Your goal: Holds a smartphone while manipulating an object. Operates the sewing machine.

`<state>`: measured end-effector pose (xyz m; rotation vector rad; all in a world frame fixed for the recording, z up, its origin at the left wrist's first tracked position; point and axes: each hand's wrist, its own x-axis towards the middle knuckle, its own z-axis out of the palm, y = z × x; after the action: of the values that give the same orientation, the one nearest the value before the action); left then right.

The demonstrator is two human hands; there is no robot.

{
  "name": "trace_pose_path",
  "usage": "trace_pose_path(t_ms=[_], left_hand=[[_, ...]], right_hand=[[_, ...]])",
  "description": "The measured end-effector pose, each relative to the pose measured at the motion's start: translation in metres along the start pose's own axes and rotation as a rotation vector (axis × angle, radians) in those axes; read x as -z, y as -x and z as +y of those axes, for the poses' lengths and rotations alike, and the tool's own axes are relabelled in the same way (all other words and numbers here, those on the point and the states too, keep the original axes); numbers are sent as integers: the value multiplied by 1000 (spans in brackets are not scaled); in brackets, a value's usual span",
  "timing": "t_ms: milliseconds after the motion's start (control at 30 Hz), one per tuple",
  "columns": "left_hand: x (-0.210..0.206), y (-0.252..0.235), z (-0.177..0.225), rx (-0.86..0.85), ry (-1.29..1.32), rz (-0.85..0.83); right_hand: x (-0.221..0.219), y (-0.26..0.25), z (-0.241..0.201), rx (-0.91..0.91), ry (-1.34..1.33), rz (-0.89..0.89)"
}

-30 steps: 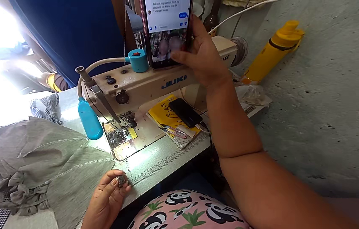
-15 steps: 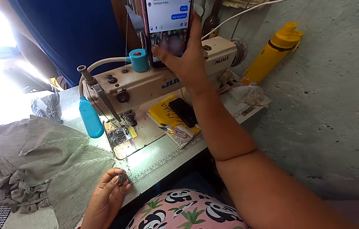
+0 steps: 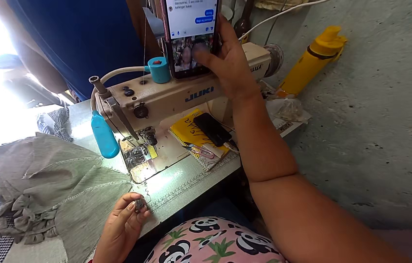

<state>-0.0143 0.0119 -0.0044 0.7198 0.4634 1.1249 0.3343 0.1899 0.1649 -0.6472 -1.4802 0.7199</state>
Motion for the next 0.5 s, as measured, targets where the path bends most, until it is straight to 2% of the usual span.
trace_pose_path(t_ms=[167, 500], left_hand=[[0, 0, 0, 2, -15, 8], [0, 0, 1, 3, -3, 9]], right_hand=[[9, 0, 2, -11, -81, -72], [16, 0, 0, -47, -83, -134]])
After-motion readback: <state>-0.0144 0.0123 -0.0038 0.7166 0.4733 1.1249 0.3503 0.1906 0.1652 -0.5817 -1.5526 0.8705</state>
